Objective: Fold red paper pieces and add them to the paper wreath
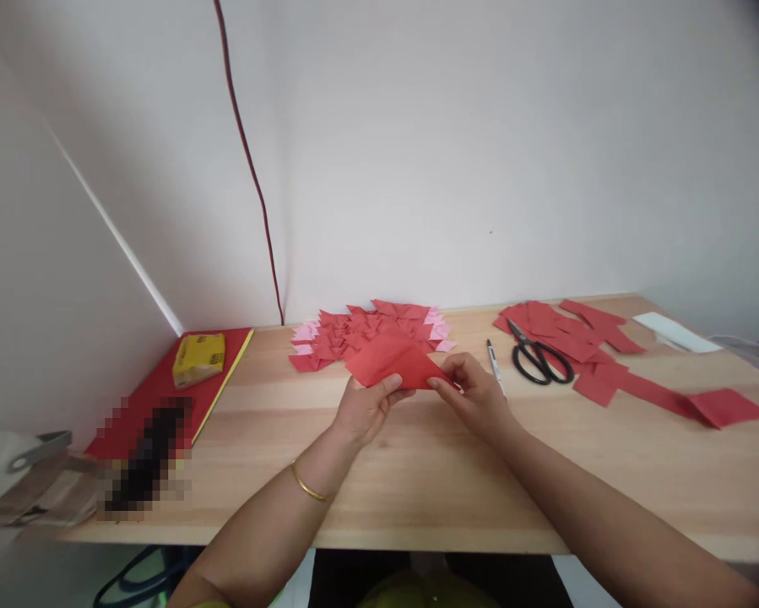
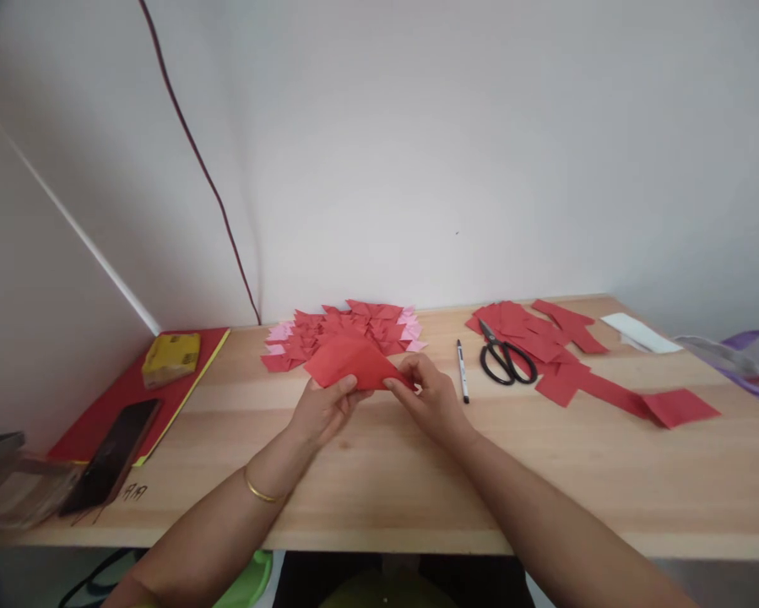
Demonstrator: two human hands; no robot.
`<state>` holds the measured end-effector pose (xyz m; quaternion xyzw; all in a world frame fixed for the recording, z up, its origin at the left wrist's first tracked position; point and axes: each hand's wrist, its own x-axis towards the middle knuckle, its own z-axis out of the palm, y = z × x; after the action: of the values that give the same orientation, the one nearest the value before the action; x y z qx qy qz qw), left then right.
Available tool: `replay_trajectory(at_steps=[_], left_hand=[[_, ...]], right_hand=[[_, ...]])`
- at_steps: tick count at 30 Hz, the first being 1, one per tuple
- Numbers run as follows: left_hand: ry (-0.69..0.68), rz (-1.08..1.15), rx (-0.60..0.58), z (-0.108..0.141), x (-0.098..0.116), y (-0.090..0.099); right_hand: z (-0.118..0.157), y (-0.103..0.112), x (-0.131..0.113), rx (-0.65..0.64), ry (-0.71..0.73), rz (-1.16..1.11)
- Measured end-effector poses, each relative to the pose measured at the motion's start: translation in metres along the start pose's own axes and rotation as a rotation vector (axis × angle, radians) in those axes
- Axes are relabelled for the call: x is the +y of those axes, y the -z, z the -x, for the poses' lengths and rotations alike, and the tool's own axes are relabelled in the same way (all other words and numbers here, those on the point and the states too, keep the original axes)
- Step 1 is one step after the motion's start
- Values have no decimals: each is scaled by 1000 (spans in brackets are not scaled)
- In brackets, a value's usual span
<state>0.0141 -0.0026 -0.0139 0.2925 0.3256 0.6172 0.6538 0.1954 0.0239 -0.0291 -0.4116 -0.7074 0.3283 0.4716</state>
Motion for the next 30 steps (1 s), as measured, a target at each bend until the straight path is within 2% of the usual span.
replay_trajectory(at_steps=[3, 9, 14, 21, 30], left_hand=[[-15, 19, 12, -1, 0, 2], [-13, 38, 42, -5, 2, 4], [5, 84, 37, -3, 3, -1], [59, 44, 42, -3, -4, -2], [60, 36, 60, -3, -5, 0]], right_hand=[[-1, -2, 1, -52, -6, -114], [-4, 1, -6, -109, 1, -17], [-3, 2, -10, -93, -77, -30], [-4, 2, -13, -69, -74, 15], [-3, 2, -14, -104, -76, 27]])
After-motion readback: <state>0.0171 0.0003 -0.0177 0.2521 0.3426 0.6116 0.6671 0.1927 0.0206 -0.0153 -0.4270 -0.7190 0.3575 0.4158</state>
